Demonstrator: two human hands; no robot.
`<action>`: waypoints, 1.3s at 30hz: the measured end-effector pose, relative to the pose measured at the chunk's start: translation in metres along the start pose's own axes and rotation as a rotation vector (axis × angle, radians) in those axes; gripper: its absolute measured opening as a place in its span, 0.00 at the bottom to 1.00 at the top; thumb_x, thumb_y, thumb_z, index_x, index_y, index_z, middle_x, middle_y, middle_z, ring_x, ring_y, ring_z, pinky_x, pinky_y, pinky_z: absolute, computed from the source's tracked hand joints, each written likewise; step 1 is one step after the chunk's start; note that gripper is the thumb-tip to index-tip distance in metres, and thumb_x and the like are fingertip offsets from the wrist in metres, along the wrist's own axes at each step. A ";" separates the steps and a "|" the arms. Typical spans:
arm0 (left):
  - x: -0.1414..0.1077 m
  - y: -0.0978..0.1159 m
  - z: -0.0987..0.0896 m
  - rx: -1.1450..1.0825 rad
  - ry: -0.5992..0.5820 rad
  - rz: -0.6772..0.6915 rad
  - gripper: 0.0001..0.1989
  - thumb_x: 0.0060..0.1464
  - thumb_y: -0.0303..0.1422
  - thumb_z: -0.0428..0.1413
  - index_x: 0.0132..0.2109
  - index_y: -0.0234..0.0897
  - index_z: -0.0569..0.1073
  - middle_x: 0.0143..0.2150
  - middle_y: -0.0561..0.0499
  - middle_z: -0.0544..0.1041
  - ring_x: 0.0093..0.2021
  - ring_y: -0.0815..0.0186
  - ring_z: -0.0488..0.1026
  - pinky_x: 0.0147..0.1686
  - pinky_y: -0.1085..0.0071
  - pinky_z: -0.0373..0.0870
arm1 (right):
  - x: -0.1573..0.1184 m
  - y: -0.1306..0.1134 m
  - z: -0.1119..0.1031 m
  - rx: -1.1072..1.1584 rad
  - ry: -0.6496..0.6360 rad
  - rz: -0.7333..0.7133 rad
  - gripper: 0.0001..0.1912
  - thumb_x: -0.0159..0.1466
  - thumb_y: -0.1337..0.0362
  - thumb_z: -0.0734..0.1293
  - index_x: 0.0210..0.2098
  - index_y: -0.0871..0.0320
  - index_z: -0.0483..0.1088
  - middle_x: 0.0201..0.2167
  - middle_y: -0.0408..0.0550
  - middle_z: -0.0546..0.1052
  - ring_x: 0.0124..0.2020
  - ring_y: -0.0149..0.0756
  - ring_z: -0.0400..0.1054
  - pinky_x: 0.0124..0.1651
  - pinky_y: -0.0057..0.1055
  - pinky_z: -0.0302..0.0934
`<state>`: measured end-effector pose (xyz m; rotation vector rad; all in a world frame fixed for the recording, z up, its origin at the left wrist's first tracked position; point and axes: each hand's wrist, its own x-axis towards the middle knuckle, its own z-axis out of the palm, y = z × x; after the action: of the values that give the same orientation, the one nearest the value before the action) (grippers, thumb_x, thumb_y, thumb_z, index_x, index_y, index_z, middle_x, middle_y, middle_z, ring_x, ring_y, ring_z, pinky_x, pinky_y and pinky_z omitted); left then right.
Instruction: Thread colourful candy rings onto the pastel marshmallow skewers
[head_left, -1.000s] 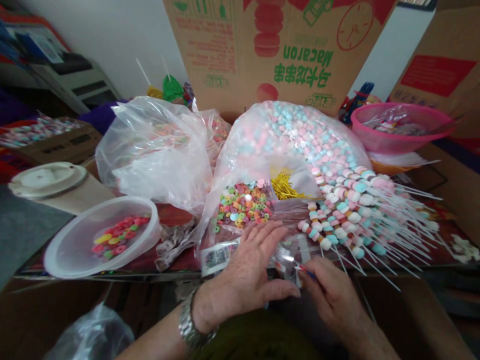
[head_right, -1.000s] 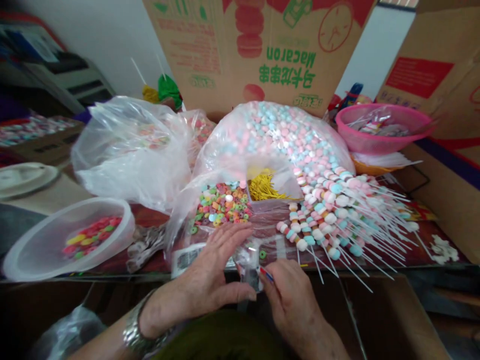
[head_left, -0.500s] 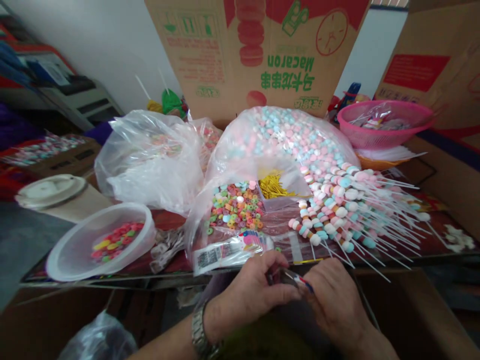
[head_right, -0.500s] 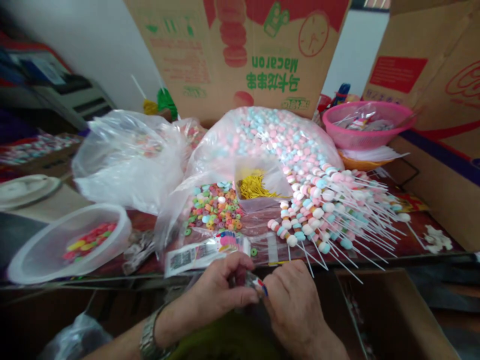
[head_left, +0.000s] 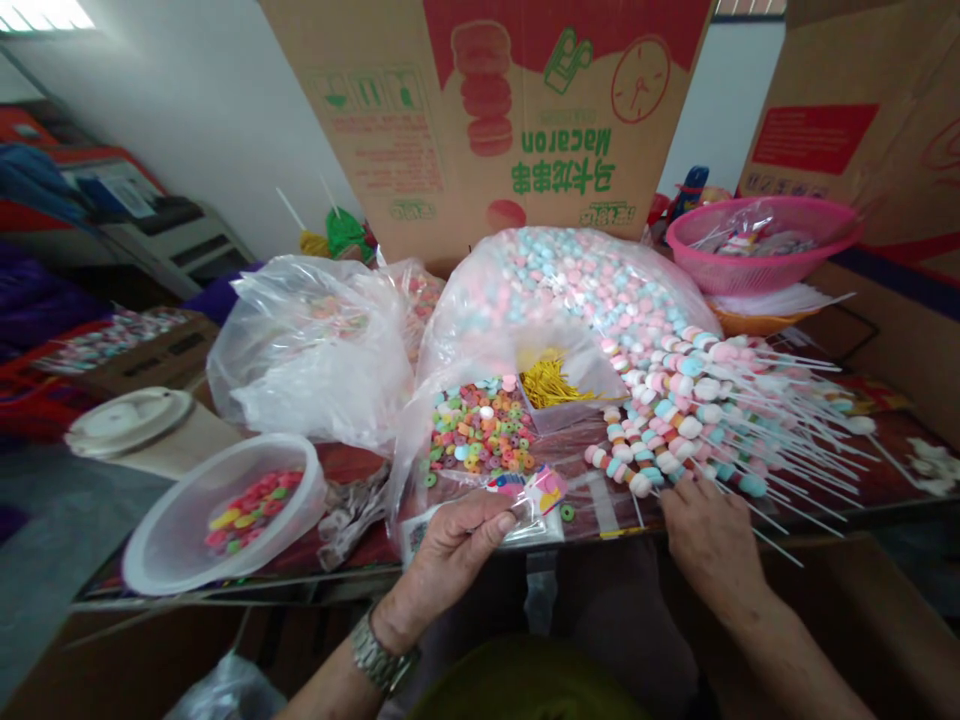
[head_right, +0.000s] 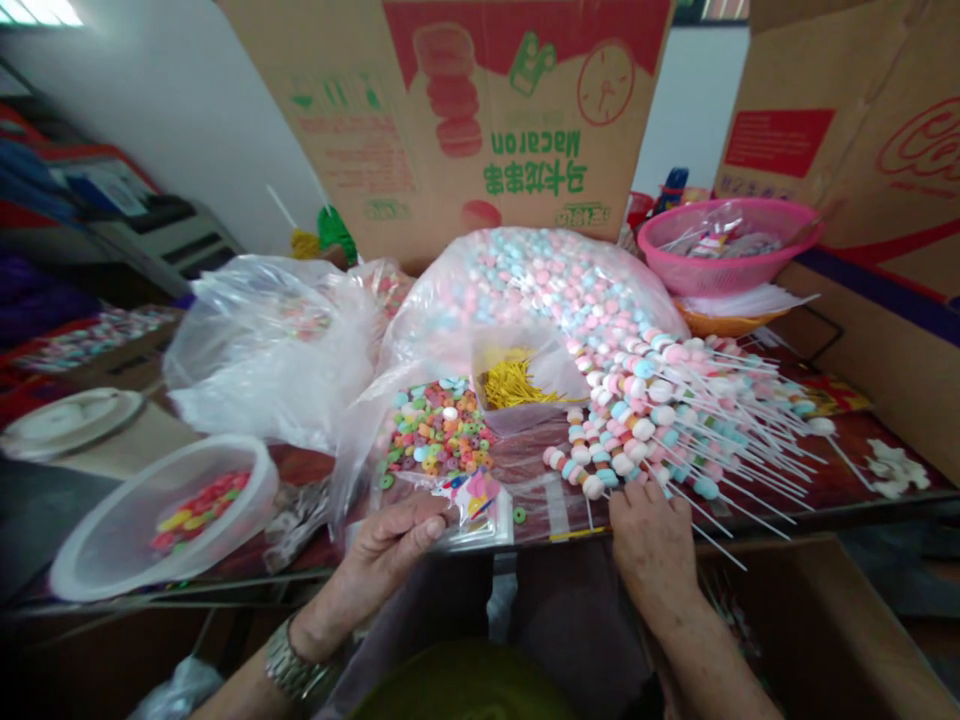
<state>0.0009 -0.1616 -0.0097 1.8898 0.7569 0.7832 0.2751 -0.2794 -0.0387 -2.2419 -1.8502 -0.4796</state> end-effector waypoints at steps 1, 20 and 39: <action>0.000 0.000 -0.004 0.012 -0.013 0.023 0.11 0.57 0.36 0.53 0.35 0.35 0.77 0.34 0.48 0.79 0.35 0.65 0.73 0.39 0.69 0.69 | -0.003 0.003 -0.001 0.049 0.043 -0.031 0.11 0.61 0.74 0.59 0.26 0.58 0.68 0.25 0.52 0.74 0.32 0.43 0.68 0.31 0.36 0.57; 0.021 0.012 -0.031 0.277 -0.148 0.501 0.12 0.58 0.27 0.53 0.47 0.44 0.74 0.41 0.49 0.80 0.40 0.63 0.75 0.46 0.62 0.64 | -0.031 0.013 -0.048 0.192 0.210 -0.341 0.12 0.67 0.67 0.56 0.45 0.61 0.68 0.31 0.49 0.78 0.29 0.34 0.72 0.31 0.28 0.62; 0.051 0.016 -0.004 0.045 0.234 0.346 0.31 0.41 0.37 0.67 0.54 0.53 0.68 0.60 0.51 0.66 0.61 0.54 0.58 0.58 0.58 0.49 | -0.028 -0.036 -0.032 0.975 -0.354 0.003 0.17 0.68 0.60 0.53 0.33 0.56 0.69 0.26 0.43 0.73 0.27 0.31 0.67 0.30 0.22 0.59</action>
<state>0.0319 -0.1268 0.0164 2.0197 0.5970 1.2288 0.2313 -0.3091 -0.0214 -1.6734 -1.6556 0.7286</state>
